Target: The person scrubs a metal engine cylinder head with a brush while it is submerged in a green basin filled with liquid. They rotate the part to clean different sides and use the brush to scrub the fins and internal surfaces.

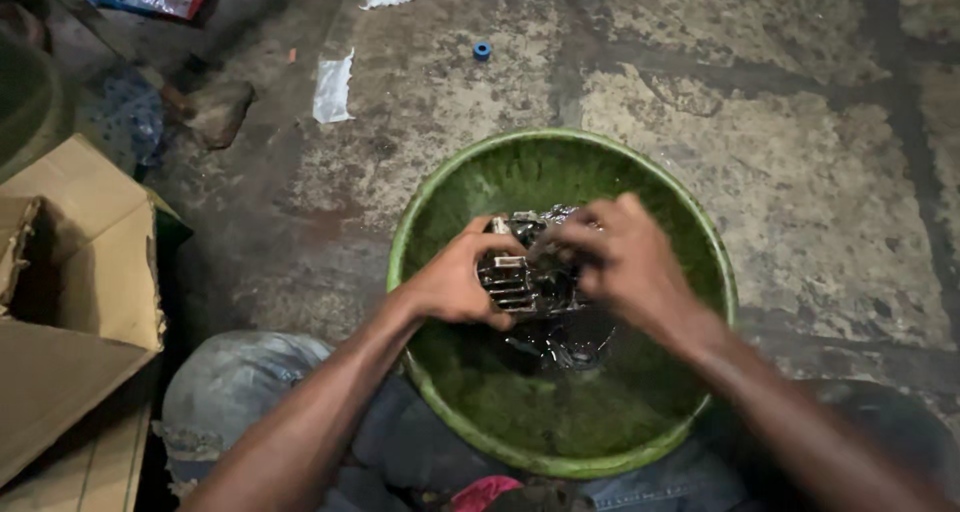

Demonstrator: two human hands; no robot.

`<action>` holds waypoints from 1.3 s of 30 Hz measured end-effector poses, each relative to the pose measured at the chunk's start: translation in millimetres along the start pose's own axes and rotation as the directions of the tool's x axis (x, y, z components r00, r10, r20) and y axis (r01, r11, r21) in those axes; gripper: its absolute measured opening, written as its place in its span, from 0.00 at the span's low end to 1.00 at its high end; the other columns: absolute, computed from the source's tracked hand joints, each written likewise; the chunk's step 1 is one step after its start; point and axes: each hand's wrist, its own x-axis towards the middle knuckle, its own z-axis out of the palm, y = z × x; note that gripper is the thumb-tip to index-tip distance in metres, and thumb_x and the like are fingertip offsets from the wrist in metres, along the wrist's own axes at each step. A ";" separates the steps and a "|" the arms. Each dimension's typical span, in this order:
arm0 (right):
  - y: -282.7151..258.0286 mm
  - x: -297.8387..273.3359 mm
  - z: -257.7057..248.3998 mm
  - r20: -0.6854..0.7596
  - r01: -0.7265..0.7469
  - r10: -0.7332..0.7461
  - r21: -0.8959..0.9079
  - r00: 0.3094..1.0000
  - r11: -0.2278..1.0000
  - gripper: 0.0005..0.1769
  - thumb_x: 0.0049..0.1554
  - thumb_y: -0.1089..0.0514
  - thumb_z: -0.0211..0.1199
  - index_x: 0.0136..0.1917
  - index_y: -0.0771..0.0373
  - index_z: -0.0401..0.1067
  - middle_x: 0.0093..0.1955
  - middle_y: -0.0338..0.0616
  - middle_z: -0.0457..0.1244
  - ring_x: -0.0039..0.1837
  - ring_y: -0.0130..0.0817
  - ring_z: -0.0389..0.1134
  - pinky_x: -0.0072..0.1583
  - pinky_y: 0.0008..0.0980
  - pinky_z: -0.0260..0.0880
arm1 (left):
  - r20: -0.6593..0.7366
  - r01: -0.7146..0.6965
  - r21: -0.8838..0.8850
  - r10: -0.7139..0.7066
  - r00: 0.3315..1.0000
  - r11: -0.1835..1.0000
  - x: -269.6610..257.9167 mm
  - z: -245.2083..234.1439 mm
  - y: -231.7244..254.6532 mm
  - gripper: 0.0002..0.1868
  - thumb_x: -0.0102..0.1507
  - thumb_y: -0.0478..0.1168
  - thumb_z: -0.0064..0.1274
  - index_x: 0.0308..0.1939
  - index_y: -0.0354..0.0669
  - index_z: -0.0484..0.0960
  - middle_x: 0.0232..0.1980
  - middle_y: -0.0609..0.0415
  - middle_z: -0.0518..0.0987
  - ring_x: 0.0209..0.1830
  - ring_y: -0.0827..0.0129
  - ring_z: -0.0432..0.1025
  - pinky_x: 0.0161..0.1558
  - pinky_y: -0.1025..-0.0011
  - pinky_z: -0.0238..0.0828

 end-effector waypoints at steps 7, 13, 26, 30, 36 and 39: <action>3.6 3.3 -11.7 0.123 0.096 -0.066 -0.258 0.990 0.961 0.37 0.29 0.56 0.78 0.56 0.45 0.79 0.57 0.46 0.64 0.55 0.48 0.61 0.55 0.46 0.64 | 0.010 -0.030 0.015 0.030 1.000 0.999 1.9 -0.4 1.3 0.42 0.34 0.39 0.77 0.54 0.47 0.83 0.70 0.45 0.66 0.71 0.51 0.64 0.71 0.62 0.63; -9.2 -4.9 -1.6 0.019 -0.086 0.085 0.022 0.996 0.996 0.34 0.40 0.64 0.72 0.61 0.46 0.78 0.60 0.40 0.65 0.58 0.43 0.61 0.59 0.39 0.67 | 0.005 -0.016 -0.029 0.017 1.000 0.999 -0.6 1.2 -3.1 0.42 0.34 0.38 0.76 0.54 0.47 0.82 0.67 0.46 0.65 0.69 0.52 0.66 0.70 0.62 0.65; 16.8 -12.0 -12.6 0.101 -0.105 0.114 -0.088 0.988 0.991 0.28 0.44 0.65 0.70 0.58 0.44 0.80 0.55 0.40 0.66 0.54 0.41 0.62 0.54 0.39 0.70 | 0.036 0.019 0.012 -0.019 0.999 1.000 0.3 -1.7 5.5 0.40 0.34 0.36 0.74 0.52 0.51 0.81 0.64 0.48 0.64 0.66 0.52 0.67 0.67 0.62 0.68; 21.1 -7.2 -4.0 0.095 -0.041 0.051 -0.101 0.994 0.994 0.29 0.38 0.65 0.71 0.54 0.49 0.79 0.53 0.41 0.66 0.55 0.45 0.63 0.55 0.41 0.70 | 0.020 0.019 -0.021 -0.018 1.000 1.000 -0.7 0.0 6.0 0.41 0.33 0.35 0.73 0.53 0.51 0.81 0.66 0.48 0.63 0.68 0.52 0.66 0.68 0.62 0.66; 34.1 9.2 -15.5 0.266 0.066 -0.001 -0.237 0.964 0.969 0.31 0.41 0.60 0.74 0.60 0.47 0.78 0.52 0.44 0.65 0.53 0.44 0.63 0.55 0.42 0.69 | 0.010 0.023 -0.016 -0.023 1.000 1.000 -1.2 2.3 1.8 0.41 0.34 0.35 0.73 0.53 0.51 0.80 0.65 0.48 0.65 0.69 0.53 0.66 0.69 0.64 0.65; 33.9 11.3 -19.0 0.191 0.056 0.000 -0.290 0.982 0.955 0.32 0.37 0.59 0.76 0.57 0.48 0.79 0.52 0.43 0.66 0.55 0.45 0.63 0.56 0.42 0.70 | 0.015 -0.008 -0.033 0.009 1.000 0.999 -0.3 2.1 -1.9 0.40 0.34 0.34 0.72 0.53 0.50 0.81 0.67 0.47 0.64 0.69 0.52 0.65 0.69 0.64 0.65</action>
